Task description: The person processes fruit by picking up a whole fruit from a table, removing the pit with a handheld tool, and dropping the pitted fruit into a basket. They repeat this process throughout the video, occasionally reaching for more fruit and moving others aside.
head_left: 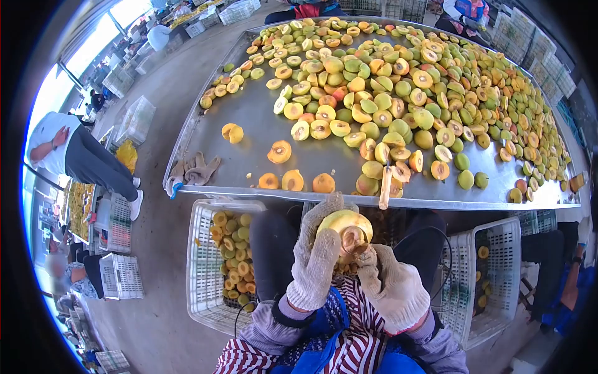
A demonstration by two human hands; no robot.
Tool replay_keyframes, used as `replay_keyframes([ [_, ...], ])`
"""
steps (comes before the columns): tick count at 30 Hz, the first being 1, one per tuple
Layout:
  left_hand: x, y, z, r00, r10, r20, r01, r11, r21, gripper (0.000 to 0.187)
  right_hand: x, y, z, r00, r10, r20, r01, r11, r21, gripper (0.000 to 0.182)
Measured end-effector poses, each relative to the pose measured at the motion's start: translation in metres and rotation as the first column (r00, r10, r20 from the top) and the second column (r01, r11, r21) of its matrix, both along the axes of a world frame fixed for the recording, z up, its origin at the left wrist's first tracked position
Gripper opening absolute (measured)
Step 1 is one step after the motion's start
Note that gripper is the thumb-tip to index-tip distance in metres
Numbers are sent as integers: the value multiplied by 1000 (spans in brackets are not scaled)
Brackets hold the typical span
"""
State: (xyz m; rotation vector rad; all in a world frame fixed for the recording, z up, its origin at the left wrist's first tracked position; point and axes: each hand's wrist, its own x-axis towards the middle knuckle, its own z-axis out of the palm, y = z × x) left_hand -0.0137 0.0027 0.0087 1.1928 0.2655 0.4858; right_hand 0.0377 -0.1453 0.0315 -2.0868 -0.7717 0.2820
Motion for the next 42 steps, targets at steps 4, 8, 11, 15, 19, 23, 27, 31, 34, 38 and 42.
replay_keyframes([
  [4,0,-8,-8,998,61,2,-61,994,87,53,-2,-7,-17,992,61,-110,-56,997,52,22],
  [8,9,5,-1,999,35,24,-41,942,332,52,2,-11,-1,860,118,-497,-104,993,56,22],
  [11,17,7,14,1000,-26,11,20,922,386,49,-3,-14,-6,593,240,-769,26,949,316,26],
  [15,22,2,18,998,55,41,-68,872,485,31,3,-17,14,421,169,-891,76,972,221,33],
  [19,32,3,24,985,55,164,-164,593,789,30,10,-27,11,273,278,-921,93,945,313,46],
  [23,33,6,30,988,-12,151,-136,370,919,31,8,-32,-8,157,346,-925,132,921,367,54],
  [27,38,14,36,964,-172,-202,263,730,631,34,15,-32,-2,82,295,-952,74,951,301,53],
  [31,39,17,20,941,-324,92,173,700,693,40,16,-38,-24,-285,615,-736,257,788,559,47],
  [34,37,1,19,934,-322,154,257,906,335,46,-4,-30,-57,-288,844,-453,383,535,753,42],
  [38,43,-13,17,948,-305,-95,216,833,-510,55,-3,-44,-64,112,726,-679,-280,678,679,37],
  [42,51,13,-14,975,-203,-94,173,950,-258,66,23,-54,-19,165,441,-882,-66,898,436,42],
])
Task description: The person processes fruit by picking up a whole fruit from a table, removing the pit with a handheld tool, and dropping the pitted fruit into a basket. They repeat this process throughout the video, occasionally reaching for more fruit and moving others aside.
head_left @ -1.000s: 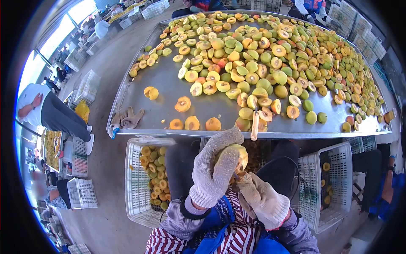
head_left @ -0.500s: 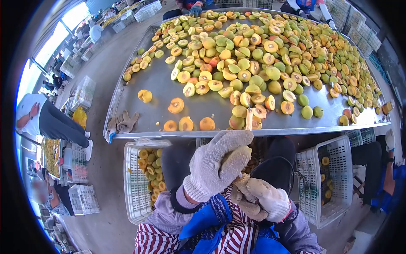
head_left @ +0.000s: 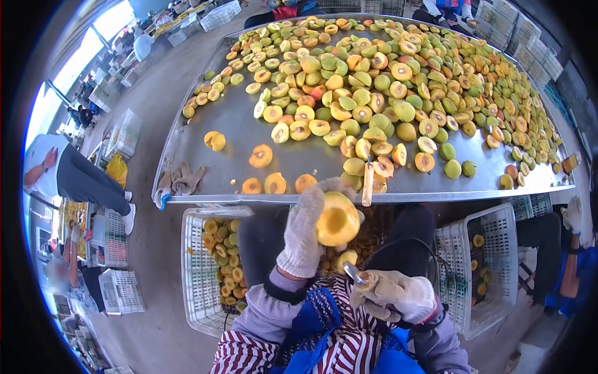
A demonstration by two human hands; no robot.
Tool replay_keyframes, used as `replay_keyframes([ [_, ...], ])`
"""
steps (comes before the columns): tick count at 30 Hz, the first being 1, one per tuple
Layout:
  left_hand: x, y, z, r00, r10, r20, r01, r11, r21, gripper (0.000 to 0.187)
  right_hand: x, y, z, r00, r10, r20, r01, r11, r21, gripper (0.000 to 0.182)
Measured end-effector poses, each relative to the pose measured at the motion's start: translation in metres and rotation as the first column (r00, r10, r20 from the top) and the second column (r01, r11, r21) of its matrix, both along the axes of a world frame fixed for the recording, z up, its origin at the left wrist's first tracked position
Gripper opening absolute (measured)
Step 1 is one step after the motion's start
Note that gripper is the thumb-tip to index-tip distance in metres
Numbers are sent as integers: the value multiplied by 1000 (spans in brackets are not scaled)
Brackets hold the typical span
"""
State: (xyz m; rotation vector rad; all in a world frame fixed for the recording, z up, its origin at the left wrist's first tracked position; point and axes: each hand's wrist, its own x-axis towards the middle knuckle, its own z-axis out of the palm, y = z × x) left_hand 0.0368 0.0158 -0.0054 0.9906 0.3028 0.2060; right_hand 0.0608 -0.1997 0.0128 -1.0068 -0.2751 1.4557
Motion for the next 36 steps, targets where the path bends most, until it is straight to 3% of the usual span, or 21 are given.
replay_keyframes([
  [1,-1,9,-6,1000,-2,1,2,1000,2,66,3,5,7,1000,-2,1,2,1000,2,42],
  [3,2,19,-11,994,79,70,-94,963,253,66,11,14,19,736,263,623,-6,924,-382,39],
  [5,-6,22,-9,988,149,30,-151,986,68,63,20,13,4,350,-28,936,332,938,-96,27],
  [7,-16,36,-14,978,207,21,-208,972,110,62,51,3,-5,65,-63,996,482,876,24,25],
  [9,-29,49,-16,961,274,-41,-266,953,142,61,84,-10,-25,-39,41,998,636,771,-7,33],
  [13,-46,67,-25,917,388,-91,-376,919,120,58,164,-41,-70,-368,413,833,641,761,-94,30],
  [15,-50,72,-28,899,428,-95,-419,902,104,57,190,-53,-83,-367,514,776,645,741,-186,32],
  [17,-59,79,-29,900,426,-94,-417,903,100,56,197,-47,-82,-174,751,637,749,521,-409,31],
  [18,-61,80,-28,900,431,-70,-422,900,108,54,197,-43,-78,-332,701,631,731,615,-297,32],
  [19,-62,82,-29,891,449,-74,-440,891,111,54,191,-34,-78,-343,693,634,717,630,-300,32],
  [21,-62,84,-31,899,432,-73,-428,901,73,53,169,3,-72,-161,396,904,630,746,-215,37],
  [23,-67,87,-32,894,442,-79,-438,897,67,52,150,42,-68,98,333,938,556,763,-329,45],
  [25,-82,96,-32,851,499,-161,-456,856,244,53,144,70,-90,6,433,901,601,719,-349,57],
  [26,-99,111,-40,815,559,-153,-474,795,378,52,142,80,-92,29,436,900,612,704,-361,60],
  [27,-126,146,-92,741,671,8,-527,575,626,49,142,89,-92,52,439,897,625,686,-372,62],
  [28,-137,147,-70,695,715,-75,-409,479,777,44,143,94,-88,48,433,900,616,697,-368,62],
  [30,-161,156,-52,621,770,-145,-259,376,890,41,144,100,-77,291,420,860,549,663,-509,70],
  [31,-179,168,-59,603,743,-290,290,135,947,40,144,102,-81,291,418,860,543,668,-508,70],
  [32,-185,171,-56,508,757,-411,740,-140,658,40,145,104,-89,304,384,872,545,681,-490,72],
  [33,-183,170,-58,508,760,-406,738,-140,660,40,149,107,-95,311,348,884,552,691,-466,74],
  [36,-125,144,-21,855,480,-198,287,-120,950,41,153,108,-110,348,278,895,567,698,-437,73],
])
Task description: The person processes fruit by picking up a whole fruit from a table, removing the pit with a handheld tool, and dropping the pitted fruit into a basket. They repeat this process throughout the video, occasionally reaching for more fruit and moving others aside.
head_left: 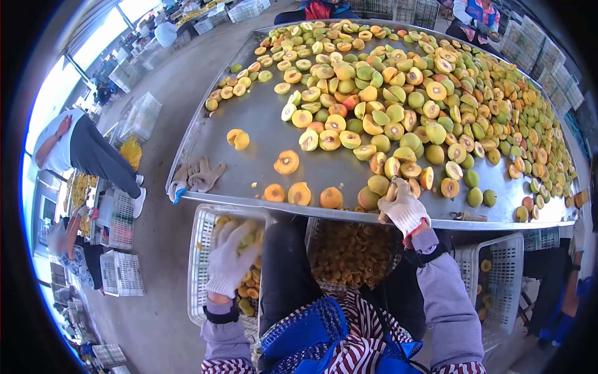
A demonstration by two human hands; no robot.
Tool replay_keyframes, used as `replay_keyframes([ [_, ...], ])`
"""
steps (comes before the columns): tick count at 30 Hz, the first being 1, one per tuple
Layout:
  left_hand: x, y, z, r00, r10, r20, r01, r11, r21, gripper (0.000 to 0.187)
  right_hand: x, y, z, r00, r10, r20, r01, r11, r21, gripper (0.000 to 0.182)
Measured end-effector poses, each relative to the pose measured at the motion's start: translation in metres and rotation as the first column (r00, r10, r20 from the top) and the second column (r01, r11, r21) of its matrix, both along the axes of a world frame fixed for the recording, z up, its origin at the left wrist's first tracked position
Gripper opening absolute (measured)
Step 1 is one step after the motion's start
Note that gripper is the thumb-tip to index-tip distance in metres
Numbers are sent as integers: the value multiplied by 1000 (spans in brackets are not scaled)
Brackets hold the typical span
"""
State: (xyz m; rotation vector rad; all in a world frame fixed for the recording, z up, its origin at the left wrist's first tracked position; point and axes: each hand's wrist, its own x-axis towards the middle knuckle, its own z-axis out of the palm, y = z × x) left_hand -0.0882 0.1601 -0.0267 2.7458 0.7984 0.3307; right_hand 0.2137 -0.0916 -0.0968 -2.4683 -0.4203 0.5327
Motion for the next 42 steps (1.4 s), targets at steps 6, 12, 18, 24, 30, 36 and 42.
replay_keyframes([
  [6,119,-6,39,870,-476,132,486,872,-57,39,-16,-33,27,952,-158,-262,260,869,421,60],
  [12,247,-14,14,805,-580,-120,573,814,-93,44,-64,-96,29,892,-236,-385,411,778,475,55],
  [18,350,-103,-37,721,-693,-7,692,721,39,55,-79,-107,22,838,-245,-487,500,702,507,60],
  [24,360,-109,-65,719,-651,-242,647,755,-109,47,-69,-102,45,791,-260,-554,552,694,462,60],
  [30,297,-69,-55,683,-700,-207,679,714,-173,38,-63,-111,45,792,-151,-591,533,644,550,57],
  [36,322,9,-55,909,-416,-11,413,906,-93,37,-62,-112,41,794,-80,-602,492,667,560,57],
  [42,321,41,-82,898,-218,-382,194,976,-102,39,-59,-111,34,783,-90,-615,525,626,577,57],
])
